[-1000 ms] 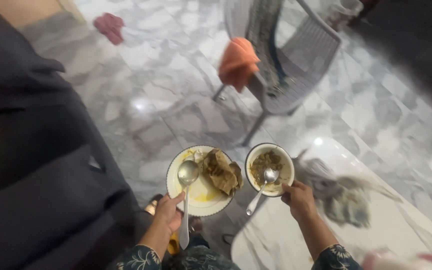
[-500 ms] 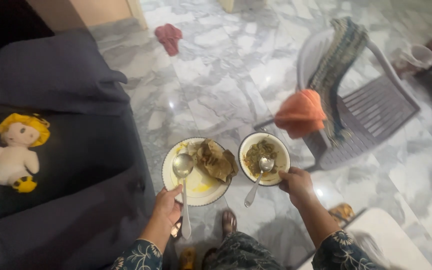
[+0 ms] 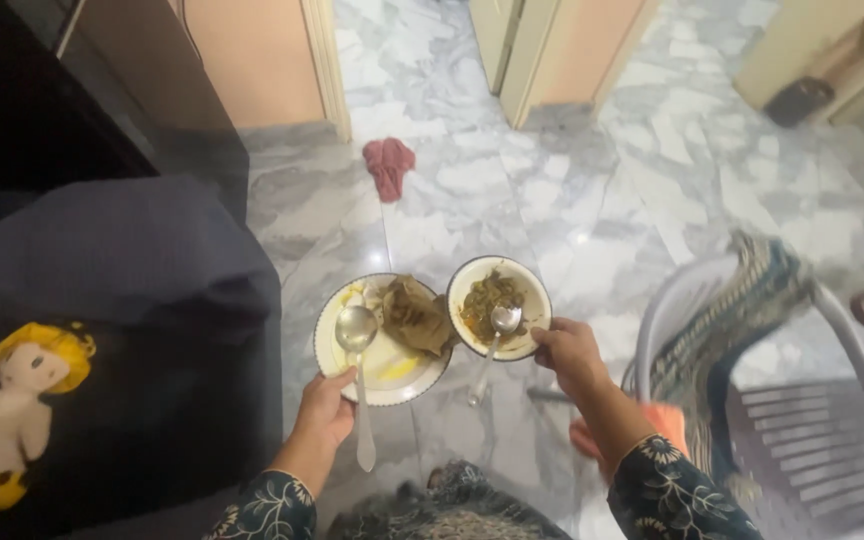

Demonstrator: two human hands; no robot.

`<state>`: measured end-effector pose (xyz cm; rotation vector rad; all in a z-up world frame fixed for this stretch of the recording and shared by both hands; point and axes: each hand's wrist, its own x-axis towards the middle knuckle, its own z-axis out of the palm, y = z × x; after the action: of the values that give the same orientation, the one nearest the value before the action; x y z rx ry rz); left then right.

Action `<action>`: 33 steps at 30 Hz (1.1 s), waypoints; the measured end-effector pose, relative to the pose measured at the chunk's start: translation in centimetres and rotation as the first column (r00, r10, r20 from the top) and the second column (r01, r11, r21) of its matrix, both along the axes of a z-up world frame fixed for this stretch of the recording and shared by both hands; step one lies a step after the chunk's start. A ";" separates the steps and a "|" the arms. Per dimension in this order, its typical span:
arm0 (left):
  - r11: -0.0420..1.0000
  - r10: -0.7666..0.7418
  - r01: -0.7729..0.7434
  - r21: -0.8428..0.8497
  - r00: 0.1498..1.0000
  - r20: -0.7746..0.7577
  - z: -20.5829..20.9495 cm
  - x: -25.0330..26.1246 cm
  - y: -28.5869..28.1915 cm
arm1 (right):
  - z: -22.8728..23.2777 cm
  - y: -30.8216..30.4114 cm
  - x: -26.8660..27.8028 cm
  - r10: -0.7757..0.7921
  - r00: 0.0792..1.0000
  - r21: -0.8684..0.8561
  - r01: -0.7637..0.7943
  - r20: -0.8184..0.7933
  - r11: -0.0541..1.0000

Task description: Clearing used plates and food from a dining table and moving them to the kitchen area.

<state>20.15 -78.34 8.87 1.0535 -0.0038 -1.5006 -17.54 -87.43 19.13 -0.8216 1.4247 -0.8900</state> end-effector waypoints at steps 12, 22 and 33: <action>0.999 -0.025 0.024 -0.031 1.000 -0.008 -1.9 0.6 -29.2 | 1.4 -31.0 -0.5 -0.052 0.998 0.021 0.052 -0.018 0.998; 0.998 -0.061 0.060 -0.004 0.997 -0.038 0.2 0.6 -59.1 | 3.0 -58.5 -1.2 -0.092 0.996 0.029 0.092 -0.010 0.995; 0.999 0.030 -0.033 -0.043 0.997 -0.065 -2.2 -1.7 -93.0 | -1.9 -95.4 -1.1 0.025 0.998 -0.038 -0.023 0.056 0.999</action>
<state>18.45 -171.29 6.62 0.9657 0.0252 -1.4990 -18.64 -182.83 17.18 -0.8338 1.3501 -0.9177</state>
